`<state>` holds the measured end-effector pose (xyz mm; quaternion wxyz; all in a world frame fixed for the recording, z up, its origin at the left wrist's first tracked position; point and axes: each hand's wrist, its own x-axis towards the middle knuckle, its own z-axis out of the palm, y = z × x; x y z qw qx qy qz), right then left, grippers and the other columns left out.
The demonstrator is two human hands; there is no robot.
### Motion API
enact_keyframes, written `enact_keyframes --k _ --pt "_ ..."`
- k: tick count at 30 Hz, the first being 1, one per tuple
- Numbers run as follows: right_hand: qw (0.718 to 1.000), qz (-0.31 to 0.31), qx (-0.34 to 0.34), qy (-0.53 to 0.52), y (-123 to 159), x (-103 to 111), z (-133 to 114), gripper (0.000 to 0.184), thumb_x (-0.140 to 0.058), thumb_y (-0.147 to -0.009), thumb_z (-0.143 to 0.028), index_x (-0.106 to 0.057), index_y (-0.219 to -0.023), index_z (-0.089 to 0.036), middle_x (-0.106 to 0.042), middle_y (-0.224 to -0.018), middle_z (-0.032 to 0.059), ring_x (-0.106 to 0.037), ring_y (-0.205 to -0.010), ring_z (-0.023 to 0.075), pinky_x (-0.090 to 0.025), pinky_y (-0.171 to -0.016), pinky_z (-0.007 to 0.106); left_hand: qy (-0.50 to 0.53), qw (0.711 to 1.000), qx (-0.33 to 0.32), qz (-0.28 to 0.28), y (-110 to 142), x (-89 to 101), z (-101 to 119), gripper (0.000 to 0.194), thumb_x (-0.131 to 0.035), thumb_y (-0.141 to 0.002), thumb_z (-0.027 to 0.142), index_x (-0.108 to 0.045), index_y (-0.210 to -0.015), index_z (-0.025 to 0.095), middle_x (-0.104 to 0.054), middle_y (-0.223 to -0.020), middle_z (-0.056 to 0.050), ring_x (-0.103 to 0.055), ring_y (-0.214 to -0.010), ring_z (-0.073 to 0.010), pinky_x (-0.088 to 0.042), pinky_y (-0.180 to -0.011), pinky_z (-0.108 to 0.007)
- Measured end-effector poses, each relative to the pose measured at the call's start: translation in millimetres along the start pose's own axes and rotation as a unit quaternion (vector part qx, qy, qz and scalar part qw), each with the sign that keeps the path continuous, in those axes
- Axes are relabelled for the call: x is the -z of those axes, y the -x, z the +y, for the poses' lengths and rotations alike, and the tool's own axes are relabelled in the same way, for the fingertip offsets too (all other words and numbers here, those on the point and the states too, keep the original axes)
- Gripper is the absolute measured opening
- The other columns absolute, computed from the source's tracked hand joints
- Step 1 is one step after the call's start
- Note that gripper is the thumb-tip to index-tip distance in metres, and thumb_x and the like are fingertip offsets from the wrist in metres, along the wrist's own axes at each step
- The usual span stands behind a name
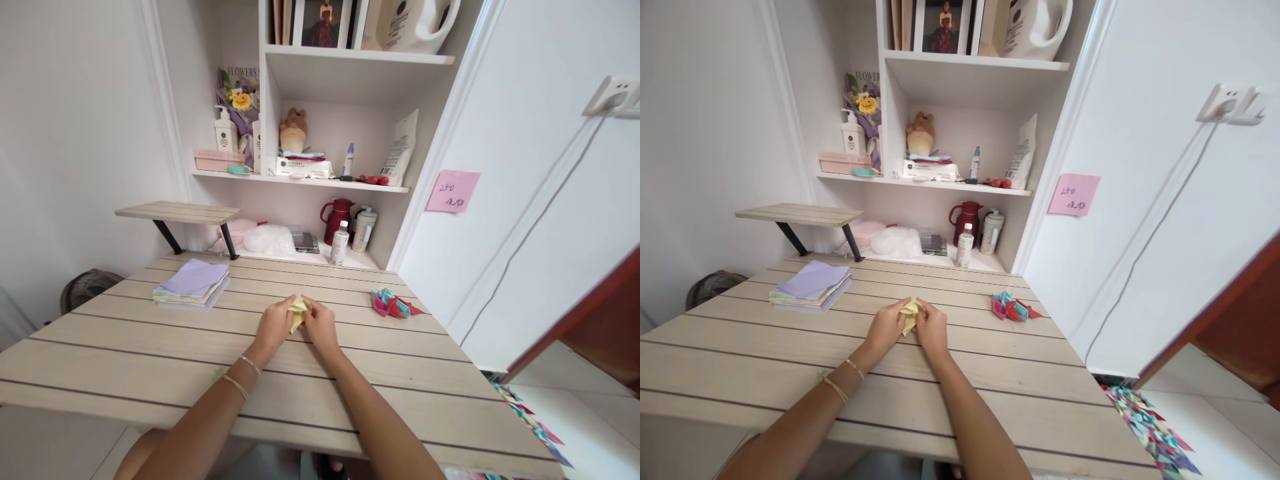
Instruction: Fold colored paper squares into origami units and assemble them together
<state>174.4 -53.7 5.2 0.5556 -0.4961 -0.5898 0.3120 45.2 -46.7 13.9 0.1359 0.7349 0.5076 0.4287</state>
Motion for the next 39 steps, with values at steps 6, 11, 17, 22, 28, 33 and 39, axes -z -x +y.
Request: enact_keyframes --k 6,11,17,22,28,33,39 --pt "0.979 -0.064 -0.107 -0.159 -10.8 12.8 0.3 0.044 -0.048 -0.065 -0.022 -0.060 -0.106 -0.017 -0.066 -0.067 0.0000 -0.061 -0.058 0.0161 -0.053 -0.056 0.029 0.212 0.976 0.029 -0.038 -4.2 3.9 -5.3 0.041 -0.047 -0.071 0.016 -0.058 -0.111 0.019 -0.067 -0.090 -0.005 -0.060 -0.068 -0.0166 -0.048 -0.064 -0.027" --pt "0.967 -0.112 -0.116 -0.195 -19.1 29.2 -0.5 0.034 -0.057 -0.062 -0.026 -0.065 -0.095 -0.017 -0.067 -0.070 0.0003 -0.060 -0.057 0.0147 -0.053 -0.056 0.028 0.359 0.923 0.094 -0.098 -10.3 3.5 -6.0 0.040 -0.048 -0.071 0.019 -0.059 -0.109 0.015 -0.066 -0.092 -0.008 -0.062 -0.068 -0.0174 -0.051 -0.055 -0.028" --pt "0.939 -0.173 -0.143 -0.259 -19.5 40.4 -6.5 0.026 -0.070 -0.055 -0.023 -0.067 -0.080 -0.016 -0.067 -0.078 0.0028 -0.062 -0.071 0.0151 -0.051 -0.067 0.026 0.395 0.911 0.093 -0.077 -14.7 12.1 -5.6 0.020 -0.062 -0.062 0.018 -0.067 -0.081 0.012 -0.067 -0.080 -0.006 -0.061 -0.073 -0.0175 -0.048 -0.067 -0.027" --pt "0.941 -0.182 -0.138 -0.248 -21.4 45.8 -4.7 0.027 -0.074 -0.055 -0.028 -0.066 -0.076 -0.013 -0.066 -0.077 0.0043 -0.060 -0.070 0.0141 -0.049 -0.067 0.025 0.442 0.881 0.086 -0.149 -12.8 17.1 -5.4 0.034 -0.070 -0.059 0.019 -0.064 -0.091 0.011 -0.067 -0.086 -0.008 -0.060 -0.080 -0.0184 -0.046 -0.074 -0.028" --pt "0.955 -0.130 -0.096 -0.249 -23.4 43.6 0.3 0.030 -0.070 -0.060 -0.036 -0.058 -0.078 -0.016 -0.060 -0.059 -0.0009 -0.055 -0.055 0.0113 -0.047 -0.054 0.025 0.418 0.893 0.131 -0.103 -15.3 9.1 -9.3 0.026 -0.070 -0.060 0.029 -0.064 -0.078 0.011 -0.066 -0.077 -0.008 -0.061 -0.070 -0.0164 -0.048 -0.063 -0.026" --pt "0.959 -0.136 -0.074 -0.237 -22.1 43.0 -3.7 0.031 -0.070 -0.058 -0.038 -0.056 -0.077 -0.018 -0.058 -0.059 -0.0022 -0.053 -0.054 0.0113 -0.047 -0.054 0.026 0.428 0.890 0.138 -0.079 -17.0 5.9 -11.8 0.026 -0.070 -0.059 0.028 -0.062 -0.079 0.013 -0.065 -0.072 -0.005 -0.060 -0.065 -0.0158 -0.048 -0.056 -0.026" --pt "0.962 -0.150 -0.050 -0.225 -21.5 45.3 -5.6 0.029 -0.072 -0.056 -0.036 -0.062 -0.074 -0.016 -0.062 -0.069 0.0020 -0.058 -0.064 0.0149 -0.049 -0.063 0.030 0.441 0.881 0.132 -0.107 -14.6 12.6 -6.3 0.040 -0.074 -0.053 0.020 -0.064 -0.091 0.012 -0.065 -0.097 -0.011 -0.060 -0.087 -0.0201 -0.046 -0.077 -0.030"
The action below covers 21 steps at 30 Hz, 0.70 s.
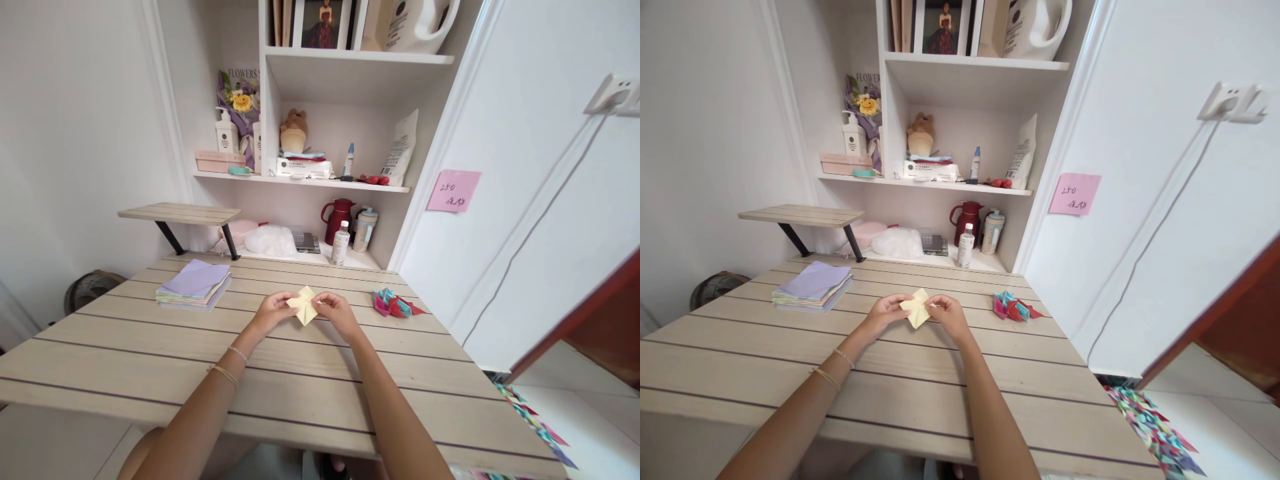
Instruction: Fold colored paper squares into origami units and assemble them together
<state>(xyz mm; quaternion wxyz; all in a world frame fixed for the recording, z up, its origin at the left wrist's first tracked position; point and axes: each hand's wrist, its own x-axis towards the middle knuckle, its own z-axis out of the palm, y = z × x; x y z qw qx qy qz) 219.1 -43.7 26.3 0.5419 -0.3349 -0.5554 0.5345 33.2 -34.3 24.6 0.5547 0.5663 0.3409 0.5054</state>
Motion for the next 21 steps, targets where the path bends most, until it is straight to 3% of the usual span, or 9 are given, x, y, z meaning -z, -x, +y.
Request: enact_keyframes --k 3,6,11,14,17,21 --pt "1.000 -0.003 -0.004 -0.011 -0.4 2.3 0.9 0.030 -0.072 -0.056 -0.034 -0.064 -0.078 -0.015 -0.064 -0.072 0.0028 -0.059 -0.066 0.0154 -0.048 -0.066 0.032 0.027 0.999 0.014 -0.022 3.5 -1.8 4.3 0.056 -0.078 -0.045 0.014 -0.060 -0.099 0.011 -0.064 -0.097 -0.012 -0.060 -0.086 -0.0217 -0.046 -0.077 -0.033" --pt "1.000 0.001 -0.013 -0.011 -1.2 5.1 2.0 0.030 -0.071 -0.058 -0.033 -0.066 -0.080 -0.014 -0.065 -0.076 0.0044 -0.059 -0.069 0.0159 -0.048 -0.068 0.032 0.040 0.998 0.028 -0.040 4.8 -2.8 5.8 0.060 -0.078 -0.042 0.011 -0.059 -0.099 0.011 -0.065 -0.091 -0.012 -0.061 -0.080 -0.0214 -0.046 -0.075 -0.035" --pt "1.000 -0.013 -0.021 0.009 -1.0 6.4 2.5 0.036 -0.073 -0.056 -0.028 -0.065 -0.090 -0.015 -0.066 -0.083 0.0051 -0.060 -0.072 0.0156 -0.047 -0.071 0.031 0.022 1.000 0.010 -0.013 1.9 -1.5 2.4 0.041 -0.077 -0.048 0.019 -0.062 -0.086 0.011 -0.067 -0.085 -0.009 -0.061 -0.078 -0.0185 -0.046 -0.073 -0.030" --pt "0.998 -0.042 -0.024 0.032 -0.7 4.1 2.4 0.048 -0.075 -0.052 -0.023 -0.063 -0.099 -0.017 -0.066 -0.088 0.0049 -0.060 -0.074 0.0160 -0.047 -0.072 0.031 0.000 1.000 -0.001 0.026 -1.1 -0.4 -0.9 0.025 -0.071 -0.057 0.027 -0.062 -0.075 0.011 -0.066 -0.073 -0.006 -0.060 -0.066 -0.0143 -0.046 -0.064 -0.025" --pt "0.996 -0.061 0.002 0.070 -1.0 1.4 3.2 0.060 -0.075 -0.050 -0.021 -0.058 -0.108 -0.019 -0.064 -0.098 0.0050 -0.060 -0.077 0.0169 -0.048 -0.071 0.031 -0.012 0.998 -0.018 0.061 -3.7 0.4 -3.4 0.022 -0.067 -0.061 0.027 -0.060 -0.077 0.012 -0.063 -0.067 -0.003 -0.058 -0.059 -0.0123 -0.045 -0.055 -0.022" --pt "0.979 -0.026 0.049 0.197 -1.0 0.3 4.4 0.045 -0.070 -0.059 -0.025 -0.063 -0.102 -0.019 -0.065 -0.093 0.0061 -0.059 -0.069 0.0160 -0.049 -0.065 0.030 -0.006 0.998 -0.029 0.060 -4.9 0.9 -4.8 0.023 -0.061 -0.062 0.023 -0.057 -0.084 0.015 -0.061 -0.065 -0.001 -0.057 -0.057 -0.0126 -0.045 -0.050 -0.022"
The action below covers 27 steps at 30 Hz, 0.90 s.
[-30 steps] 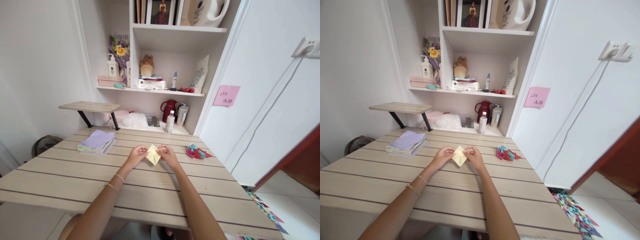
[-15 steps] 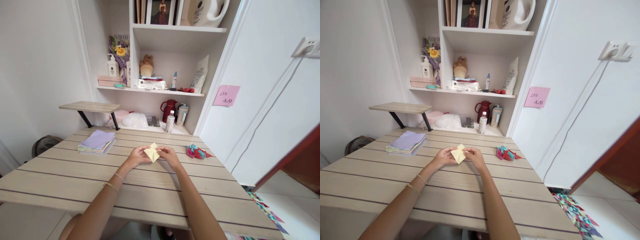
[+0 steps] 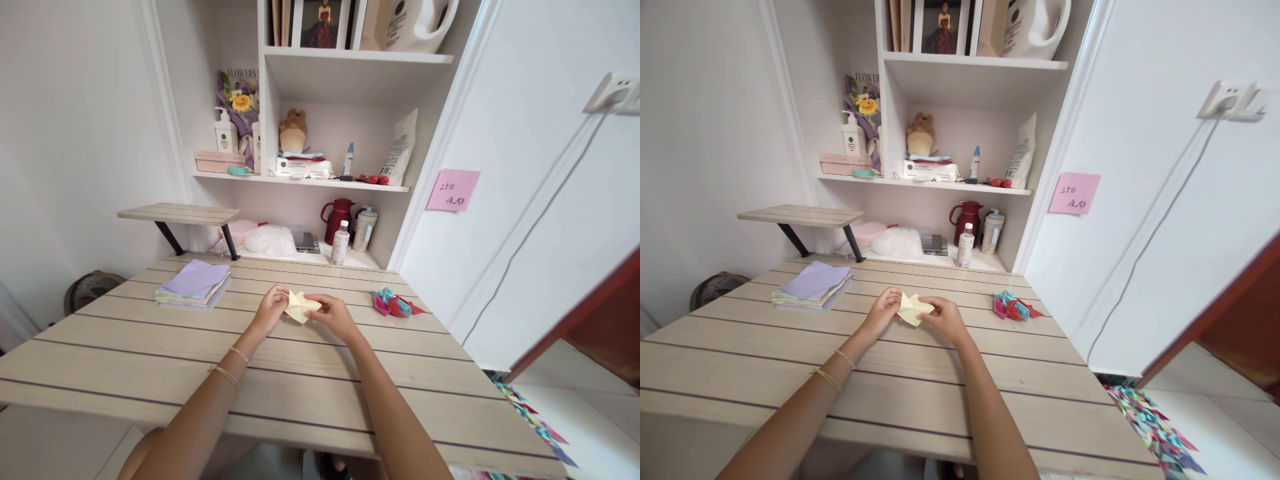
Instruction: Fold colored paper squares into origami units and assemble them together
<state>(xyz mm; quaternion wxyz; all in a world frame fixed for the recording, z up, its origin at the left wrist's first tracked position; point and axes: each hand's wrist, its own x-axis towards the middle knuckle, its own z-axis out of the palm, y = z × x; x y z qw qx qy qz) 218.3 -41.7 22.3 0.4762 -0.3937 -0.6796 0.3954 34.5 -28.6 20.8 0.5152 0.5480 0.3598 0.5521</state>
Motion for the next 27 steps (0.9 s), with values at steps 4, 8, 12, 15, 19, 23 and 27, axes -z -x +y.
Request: enact_keyframes --k 4,8,12,15,19,23,27 --pt "0.996 0.023 0.046 0.067 0.7 1.2 -1.2 0.031 -0.064 -0.066 -0.030 -0.066 -0.096 -0.020 -0.064 -0.096 0.0074 -0.059 -0.071 0.0164 -0.048 -0.065 0.029 0.024 0.999 0.012 -0.022 1.5 -0.2 2.1 0.020 -0.056 -0.066 0.029 -0.061 -0.074 0.012 -0.062 -0.068 -0.005 -0.057 -0.062 -0.0146 -0.046 -0.053 -0.023" --pt "0.996 0.026 0.051 0.071 1.1 1.6 -2.6 0.031 -0.065 -0.065 -0.032 -0.067 -0.094 -0.021 -0.065 -0.092 0.0067 -0.058 -0.070 0.0167 -0.048 -0.065 0.029 0.007 0.999 0.012 -0.038 2.9 -0.7 5.3 0.025 -0.065 -0.062 0.033 -0.061 -0.075 0.011 -0.063 -0.071 -0.005 -0.057 -0.062 -0.0139 -0.045 -0.054 -0.023" --pt "0.998 0.018 0.034 0.046 1.3 0.4 -3.6 0.031 -0.066 -0.064 -0.032 -0.067 -0.093 -0.021 -0.065 -0.092 0.0057 -0.058 -0.068 0.0165 -0.048 -0.063 0.030 -0.020 1.000 0.001 -0.002 2.1 -0.9 4.1 0.029 -0.069 -0.060 0.035 -0.056 -0.075 0.014 -0.061 -0.061 -0.001 -0.055 -0.054 -0.0115 -0.041 -0.051 -0.021" --pt "0.995 0.030 0.046 0.081 1.4 -0.3 -5.3 0.026 -0.065 -0.065 -0.032 -0.068 -0.089 -0.022 -0.065 -0.088 0.0053 -0.057 -0.070 0.0170 -0.046 -0.060 0.028 -0.008 1.000 -0.005 0.008 1.3 -0.5 1.2 0.032 -0.068 -0.061 0.036 -0.051 -0.079 0.016 -0.058 -0.055 0.002 -0.053 -0.048 -0.0101 -0.038 -0.048 -0.019" --pt "0.982 0.032 0.110 0.153 2.3 -0.7 -6.8 0.022 -0.063 -0.068 -0.029 -0.069 -0.089 -0.025 -0.062 -0.089 0.0058 -0.056 -0.076 0.0176 -0.044 -0.057 0.026 -0.013 1.000 -0.019 -0.015 0.9 0.0 -1.1 0.029 -0.066 -0.065 0.036 -0.050 -0.081 0.017 -0.053 -0.053 0.005 -0.050 -0.048 -0.0091 -0.036 -0.047 -0.018" --pt "0.962 0.045 0.171 0.206 3.6 -0.5 -7.3 0.018 -0.060 -0.071 -0.026 -0.069 -0.086 -0.027 -0.061 -0.093 0.0056 -0.055 -0.082 0.0185 -0.045 -0.066 0.029 -0.082 0.994 -0.067 -0.027 2.8 -0.5 3.0 0.021 -0.058 -0.072 0.036 -0.058 -0.080 0.016 -0.057 -0.065 0.000 -0.053 -0.060 -0.0117 -0.039 -0.056 -0.021" --pt "0.962 0.053 0.168 0.207 3.4 -0.5 -8.0 0.015 -0.059 -0.072 -0.027 -0.069 -0.083 -0.026 -0.066 -0.079 0.0047 -0.056 -0.078 0.0198 -0.044 -0.069 0.032 -0.180 0.972 -0.142 -0.040 9.6 -2.4 15.2 0.031 -0.047 -0.079 0.039 -0.067 -0.076 0.016 -0.058 -0.080 -0.006 -0.054 -0.079 -0.0169 -0.040 -0.076 -0.027"
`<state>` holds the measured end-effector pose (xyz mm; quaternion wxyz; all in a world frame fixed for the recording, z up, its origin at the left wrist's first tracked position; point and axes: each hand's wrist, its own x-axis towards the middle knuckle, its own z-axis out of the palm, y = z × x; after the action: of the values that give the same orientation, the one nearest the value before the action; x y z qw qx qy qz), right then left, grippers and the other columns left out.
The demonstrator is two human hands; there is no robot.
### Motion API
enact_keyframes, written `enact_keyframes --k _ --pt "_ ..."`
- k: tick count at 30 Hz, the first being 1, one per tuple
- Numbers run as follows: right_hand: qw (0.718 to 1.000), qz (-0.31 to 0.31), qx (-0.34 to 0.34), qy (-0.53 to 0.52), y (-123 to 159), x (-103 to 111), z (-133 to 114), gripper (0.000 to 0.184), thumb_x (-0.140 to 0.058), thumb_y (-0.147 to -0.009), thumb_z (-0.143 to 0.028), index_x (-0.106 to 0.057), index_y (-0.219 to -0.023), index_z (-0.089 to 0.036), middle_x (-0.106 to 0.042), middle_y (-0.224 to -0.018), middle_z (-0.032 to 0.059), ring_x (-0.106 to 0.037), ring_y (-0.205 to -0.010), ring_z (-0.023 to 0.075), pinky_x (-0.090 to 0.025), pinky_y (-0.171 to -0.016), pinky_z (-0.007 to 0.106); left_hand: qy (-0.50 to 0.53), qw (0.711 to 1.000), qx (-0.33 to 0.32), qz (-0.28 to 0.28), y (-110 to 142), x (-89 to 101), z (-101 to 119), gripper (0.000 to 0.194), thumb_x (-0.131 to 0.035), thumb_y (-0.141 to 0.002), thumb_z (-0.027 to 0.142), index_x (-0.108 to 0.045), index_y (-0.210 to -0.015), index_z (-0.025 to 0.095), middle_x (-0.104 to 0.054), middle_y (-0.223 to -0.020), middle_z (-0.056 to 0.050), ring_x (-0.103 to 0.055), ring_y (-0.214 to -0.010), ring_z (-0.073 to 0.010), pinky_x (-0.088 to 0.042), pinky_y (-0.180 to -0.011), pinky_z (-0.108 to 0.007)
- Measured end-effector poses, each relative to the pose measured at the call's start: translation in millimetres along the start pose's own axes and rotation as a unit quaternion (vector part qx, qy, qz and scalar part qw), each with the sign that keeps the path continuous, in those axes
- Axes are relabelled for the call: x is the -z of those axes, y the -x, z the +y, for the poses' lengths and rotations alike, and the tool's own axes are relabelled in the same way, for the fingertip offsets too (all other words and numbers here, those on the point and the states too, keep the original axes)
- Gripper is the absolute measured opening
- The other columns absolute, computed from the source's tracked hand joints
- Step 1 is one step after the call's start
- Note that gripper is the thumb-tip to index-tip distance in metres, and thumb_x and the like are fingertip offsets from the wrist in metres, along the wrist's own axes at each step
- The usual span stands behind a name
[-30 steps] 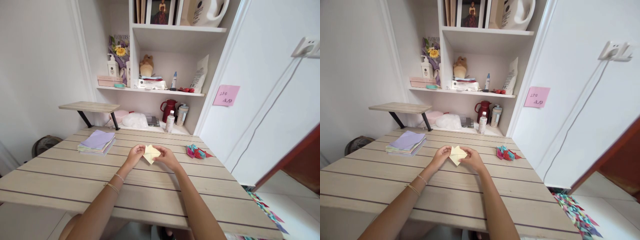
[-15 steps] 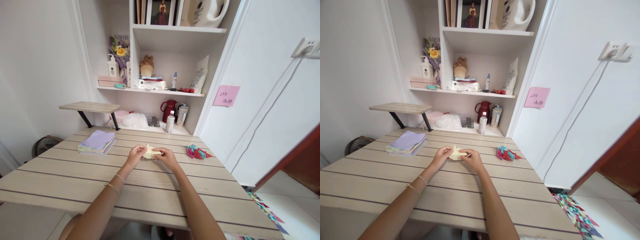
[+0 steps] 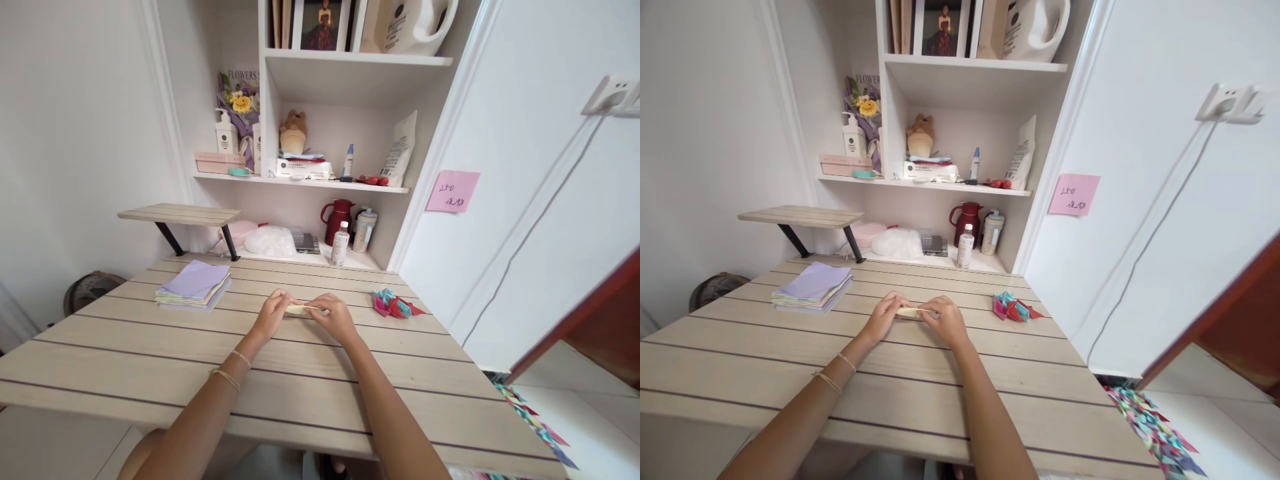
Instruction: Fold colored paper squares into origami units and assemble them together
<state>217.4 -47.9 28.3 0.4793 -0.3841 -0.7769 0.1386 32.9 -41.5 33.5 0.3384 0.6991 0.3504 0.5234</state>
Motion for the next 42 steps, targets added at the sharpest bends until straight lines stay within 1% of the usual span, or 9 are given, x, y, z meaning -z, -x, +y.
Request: enact_keyframes --k 4,8,14,19,23,26,31,38,42 --pt "0.997 0.005 -0.051 -0.064 -1.4 -0.4 0.8 0.013 -0.060 -0.072 -0.030 -0.069 -0.078 -0.023 -0.067 -0.078 0.0060 -0.058 -0.073 0.0201 -0.046 -0.061 0.031 -0.037 0.998 -0.035 -0.021 3.8 0.5 10.4 0.023 -0.067 -0.063 0.034 -0.069 -0.081 0.019 -0.059 -0.089 -0.007 -0.053 -0.090 -0.0217 -0.038 -0.085 -0.029" --pt "0.990 0.015 -0.084 -0.116 -2.0 0.9 0.8 0.014 -0.063 -0.068 -0.033 -0.069 -0.076 -0.022 -0.067 -0.078 0.0058 -0.059 -0.072 0.0200 -0.047 -0.062 0.030 -0.042 0.998 0.008 -0.037 4.9 -0.6 7.7 0.018 -0.066 -0.064 0.033 -0.068 -0.074 0.019 -0.063 -0.075 -0.005 -0.056 -0.077 -0.0198 -0.041 -0.077 -0.029" --pt "0.984 0.020 -0.098 -0.146 -1.7 -2.9 -4.2 0.016 -0.065 -0.065 -0.036 -0.068 -0.071 -0.021 -0.066 -0.073 0.0057 -0.059 -0.068 0.0192 -0.047 -0.058 0.028 0.097 0.992 0.082 -0.022 2.1 -6.0 -4.5 0.026 -0.065 -0.065 0.036 -0.065 -0.078 0.013 -0.066 -0.078 -0.006 -0.059 -0.076 -0.0181 -0.046 -0.070 -0.027" --pt "0.960 0.062 -0.165 -0.219 -0.1 -14.0 -6.8 0.023 -0.067 -0.062 -0.038 -0.067 -0.072 -0.017 -0.065 -0.069 0.0060 -0.058 -0.064 0.0185 -0.047 -0.057 0.028 0.185 0.971 0.134 -0.073 2.7 -13.1 -9.9 0.037 -0.070 -0.061 0.031 -0.062 -0.091 0.010 -0.068 -0.077 -0.008 -0.062 -0.070 -0.0178 -0.049 -0.067 -0.029" --pt "0.941 0.008 -0.193 -0.277 -1.4 -11.7 -9.5 0.029 -0.065 -0.063 -0.043 -0.068 -0.074 -0.017 -0.066 -0.073 0.0058 -0.058 -0.068 0.0188 -0.047 -0.062 0.029 0.155 0.975 0.141 -0.067 1.7 -11.0 -12.6 0.030 -0.068 -0.063 0.033 -0.065 -0.082 0.010 -0.067 -0.065 -0.007 -0.061 -0.057 -0.0155 -0.049 -0.056 -0.026" --pt "0.918 -0.034 -0.230 -0.320 -2.8 -8.3 -9.1 0.033 -0.064 -0.063 -0.048 -0.068 -0.069 -0.015 -0.063 -0.065 0.0029 -0.055 -0.061 0.0149 -0.044 -0.058 0.026 0.145 0.974 0.146 -0.093 1.3 -7.9 -14.6 0.027 -0.068 -0.062 0.034 -0.066 -0.074 0.010 -0.065 -0.058 -0.005 -0.058 -0.049 -0.0130 -0.047 -0.050 -0.024" --pt "0.889 -0.068 -0.271 -0.362 -1.9 -7.8 -7.1 0.031 -0.070 -0.057 -0.044 -0.067 -0.067 -0.015 -0.060 -0.058 0.0003 -0.048 -0.052 0.0104 -0.036 -0.050 0.022 0.155 0.965 0.155 -0.142 2.8 -6.7 -16.8 0.025 -0.070 -0.061 0.031 -0.066 -0.073 0.010 -0.066 -0.060 -0.006 -0.059 -0.051 -0.0134 -0.047 -0.051 -0.024" --pt "0.915 -0.056 -0.229 -0.328 -2.9 -1.9 -12.2 0.033 -0.062 -0.066 -0.044 -0.069 -0.082 -0.016 -0.061 -0.062 0.0003 -0.045 -0.050 0.0087 -0.032 -0.046 0.020 0.177 0.956 0.169 -0.164 2.9 -4.4 -16.4 0.028 -0.067 -0.064 0.034 -0.065 -0.077 0.009 -0.065 -0.059 -0.008 -0.060 -0.051 -0.0137 -0.046 -0.051 -0.023" --pt "0.919 -0.061 -0.212 -0.327 -3.1 -0.4 -10.6 0.032 -0.061 -0.068 -0.039 -0.067 -0.088 -0.016 -0.063 -0.069 0.0025 -0.050 -0.055 0.0104 -0.037 -0.049 0.021 0.177 0.954 0.173 -0.168 2.5 -3.7 -16.7 0.028 -0.067 -0.065 0.034 -0.065 -0.077 0.008 -0.065 -0.058 -0.007 -0.060 -0.051 -0.0134 -0.046 -0.050 -0.022"
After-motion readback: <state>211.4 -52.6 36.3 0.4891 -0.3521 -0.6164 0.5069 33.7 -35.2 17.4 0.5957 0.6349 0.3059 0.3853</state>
